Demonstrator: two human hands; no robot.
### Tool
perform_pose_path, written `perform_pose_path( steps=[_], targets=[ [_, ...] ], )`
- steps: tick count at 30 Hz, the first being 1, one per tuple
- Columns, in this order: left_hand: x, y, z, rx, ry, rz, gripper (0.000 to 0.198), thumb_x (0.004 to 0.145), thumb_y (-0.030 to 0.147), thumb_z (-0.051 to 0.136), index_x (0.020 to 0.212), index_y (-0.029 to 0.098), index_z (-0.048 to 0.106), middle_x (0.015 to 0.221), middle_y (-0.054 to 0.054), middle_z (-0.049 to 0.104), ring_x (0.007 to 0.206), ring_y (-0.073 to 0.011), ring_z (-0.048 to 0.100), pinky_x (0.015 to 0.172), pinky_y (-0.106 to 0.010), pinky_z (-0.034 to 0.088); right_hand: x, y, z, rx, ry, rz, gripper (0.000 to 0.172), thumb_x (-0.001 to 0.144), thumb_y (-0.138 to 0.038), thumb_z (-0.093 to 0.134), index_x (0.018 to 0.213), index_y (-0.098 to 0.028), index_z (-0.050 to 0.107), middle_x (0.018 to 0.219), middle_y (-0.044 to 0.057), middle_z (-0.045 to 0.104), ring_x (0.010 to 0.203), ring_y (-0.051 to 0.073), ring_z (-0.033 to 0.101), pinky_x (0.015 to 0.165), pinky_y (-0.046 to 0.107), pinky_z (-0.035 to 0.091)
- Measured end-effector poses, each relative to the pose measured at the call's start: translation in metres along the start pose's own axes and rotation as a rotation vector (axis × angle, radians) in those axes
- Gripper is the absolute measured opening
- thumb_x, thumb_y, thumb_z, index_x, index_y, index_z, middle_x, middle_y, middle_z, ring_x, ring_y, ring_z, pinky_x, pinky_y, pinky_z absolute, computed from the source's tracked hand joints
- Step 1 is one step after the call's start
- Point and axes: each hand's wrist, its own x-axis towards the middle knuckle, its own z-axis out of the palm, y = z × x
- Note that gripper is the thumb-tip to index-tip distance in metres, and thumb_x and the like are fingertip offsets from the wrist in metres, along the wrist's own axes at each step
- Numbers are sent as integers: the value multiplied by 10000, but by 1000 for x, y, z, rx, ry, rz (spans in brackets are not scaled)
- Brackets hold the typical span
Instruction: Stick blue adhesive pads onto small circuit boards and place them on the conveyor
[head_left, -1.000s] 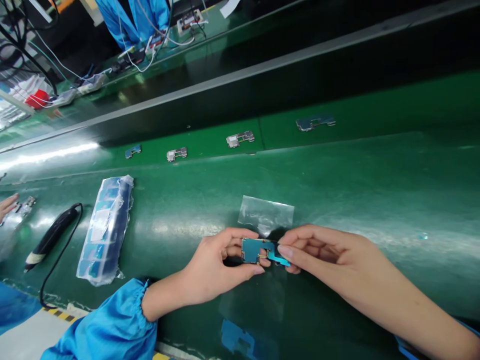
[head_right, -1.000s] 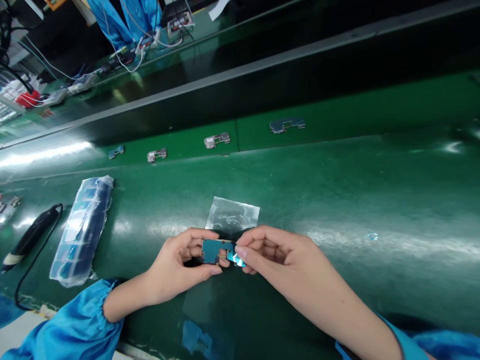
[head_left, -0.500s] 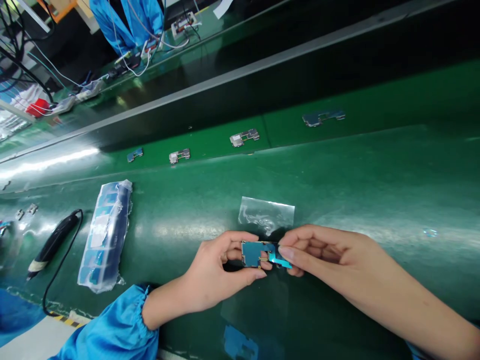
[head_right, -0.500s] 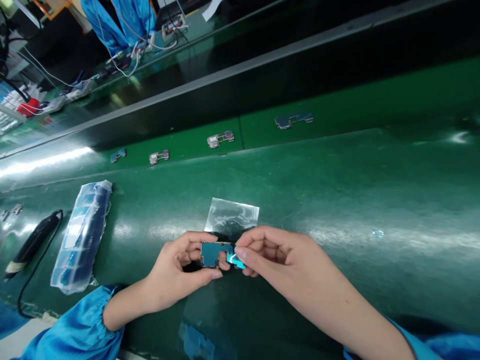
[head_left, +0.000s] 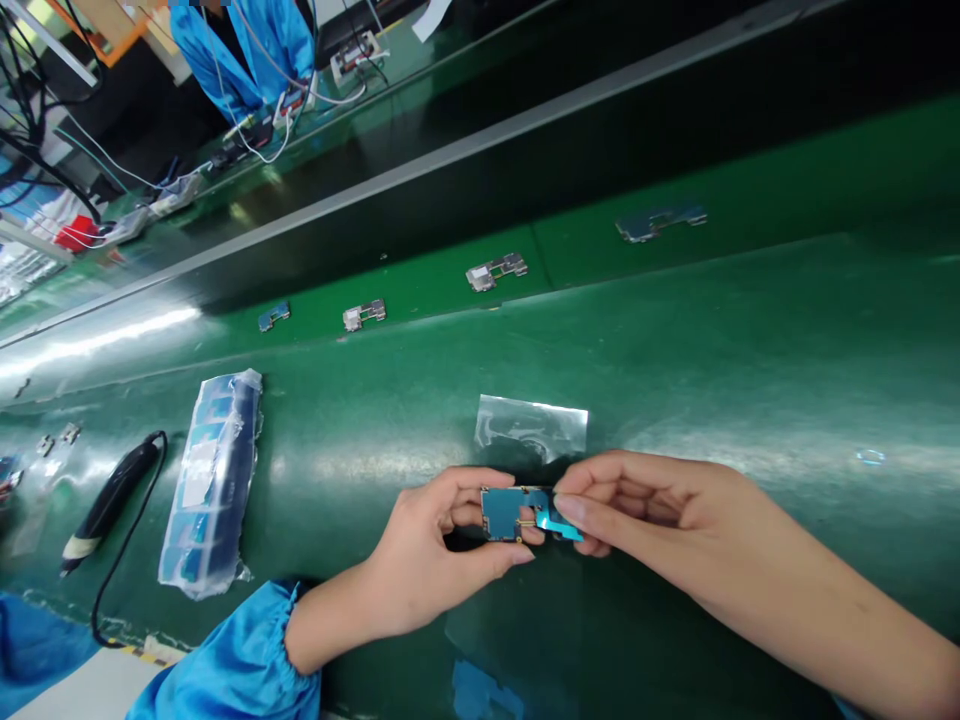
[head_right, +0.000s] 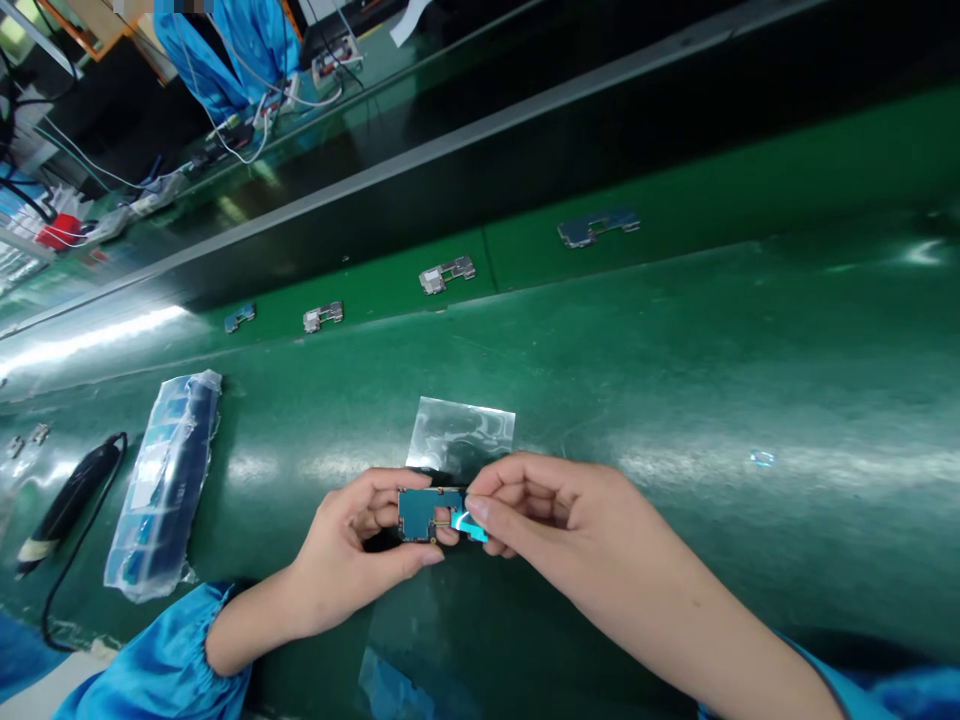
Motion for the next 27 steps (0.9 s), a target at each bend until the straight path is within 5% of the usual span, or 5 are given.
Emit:
perform_pose_path(
  steps=[27],
  targets=[
    [-1,8,-4,18,-47,127,448,845,131,883,1233,198,668,1074,-55,850,1015,-154,823,955,-183,632,2,-4,6,-29,24,13,210,861,-440,665,840,-253,758,679,6,727,624,183,658,577,290,490]
  ],
)
